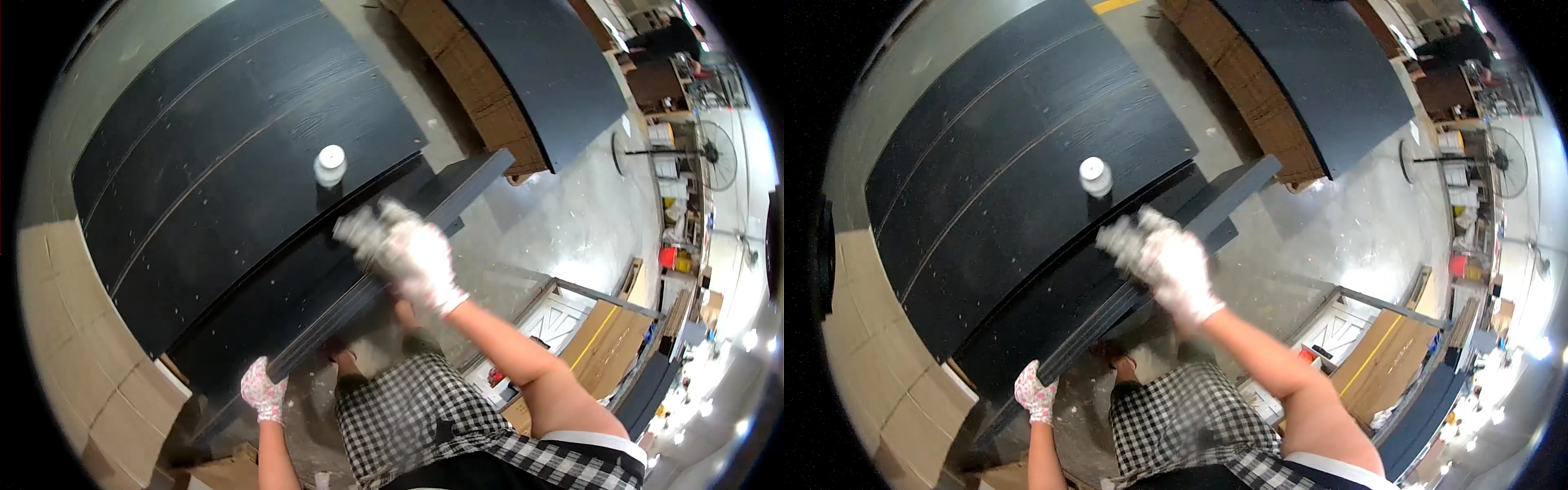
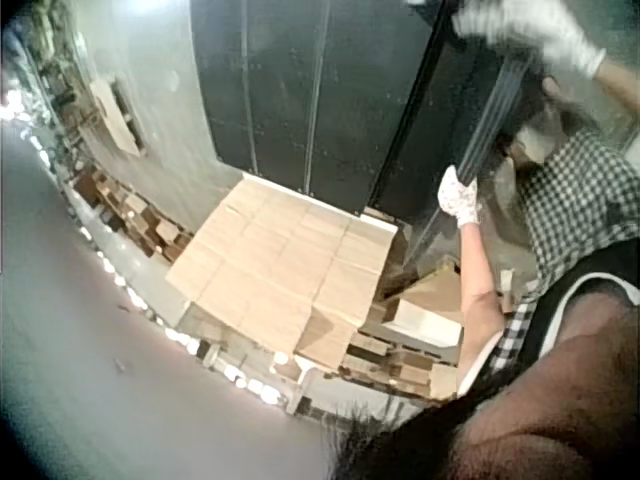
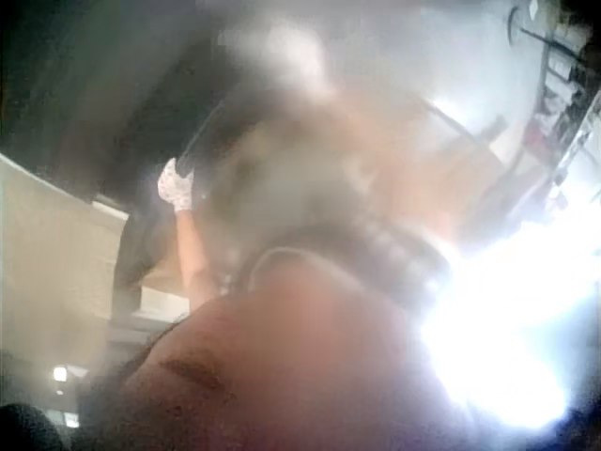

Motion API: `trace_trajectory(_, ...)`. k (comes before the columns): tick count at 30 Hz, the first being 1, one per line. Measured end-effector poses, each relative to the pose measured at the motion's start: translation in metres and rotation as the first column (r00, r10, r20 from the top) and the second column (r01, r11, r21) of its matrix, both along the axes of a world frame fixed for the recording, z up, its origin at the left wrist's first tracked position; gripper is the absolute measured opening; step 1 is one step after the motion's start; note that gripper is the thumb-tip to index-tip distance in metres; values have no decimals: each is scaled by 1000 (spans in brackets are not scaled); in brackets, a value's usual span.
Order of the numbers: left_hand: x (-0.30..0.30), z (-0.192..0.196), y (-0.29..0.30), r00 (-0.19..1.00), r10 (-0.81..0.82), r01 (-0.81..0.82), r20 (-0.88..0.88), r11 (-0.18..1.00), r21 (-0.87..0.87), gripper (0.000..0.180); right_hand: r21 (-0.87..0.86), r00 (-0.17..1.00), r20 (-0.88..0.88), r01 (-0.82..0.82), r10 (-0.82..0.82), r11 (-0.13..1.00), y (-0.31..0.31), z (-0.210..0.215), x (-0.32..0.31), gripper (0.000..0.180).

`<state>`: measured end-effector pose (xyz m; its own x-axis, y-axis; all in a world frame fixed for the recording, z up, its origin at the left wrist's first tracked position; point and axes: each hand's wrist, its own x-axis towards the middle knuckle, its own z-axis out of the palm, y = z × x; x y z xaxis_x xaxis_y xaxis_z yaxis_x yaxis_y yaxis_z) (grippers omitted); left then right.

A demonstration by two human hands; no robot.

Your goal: The person wipes the edges and surfaces of dark wooden furniture panels using a cloth, then lifts and rearranges the panels on a work surface in a factory setting.

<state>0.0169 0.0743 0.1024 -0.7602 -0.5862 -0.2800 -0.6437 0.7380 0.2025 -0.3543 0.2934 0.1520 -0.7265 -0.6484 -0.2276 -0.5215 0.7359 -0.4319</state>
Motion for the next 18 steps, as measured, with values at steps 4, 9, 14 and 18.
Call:
trace_trajectory(4, 12, -1, -7, 999, 35, -35, 14, 999, -8, 60, -165, 968, -252, -25, -18, 986, 22, -39, 17, 36)
trace_trajectory(9, 10, 3, -11, 999, -30, 29, -26, 999, -43, 63, -281, 885, -422, 76, -194, 957, 96, -52, -122, 45)
trace_trajectory(14, 19, -1, -8, 1000, -29, 28, -9, 999, -40, 68, -308, 705, 144, 699, -694, 645, 195, -64, -251, 26)
trace_trajectory(18, 13, 3, -7, 998, -15, 14, 55, 1000, 6, 67, -642, 699, 433, 682, -568, 349, 209, -39, -231, 35)
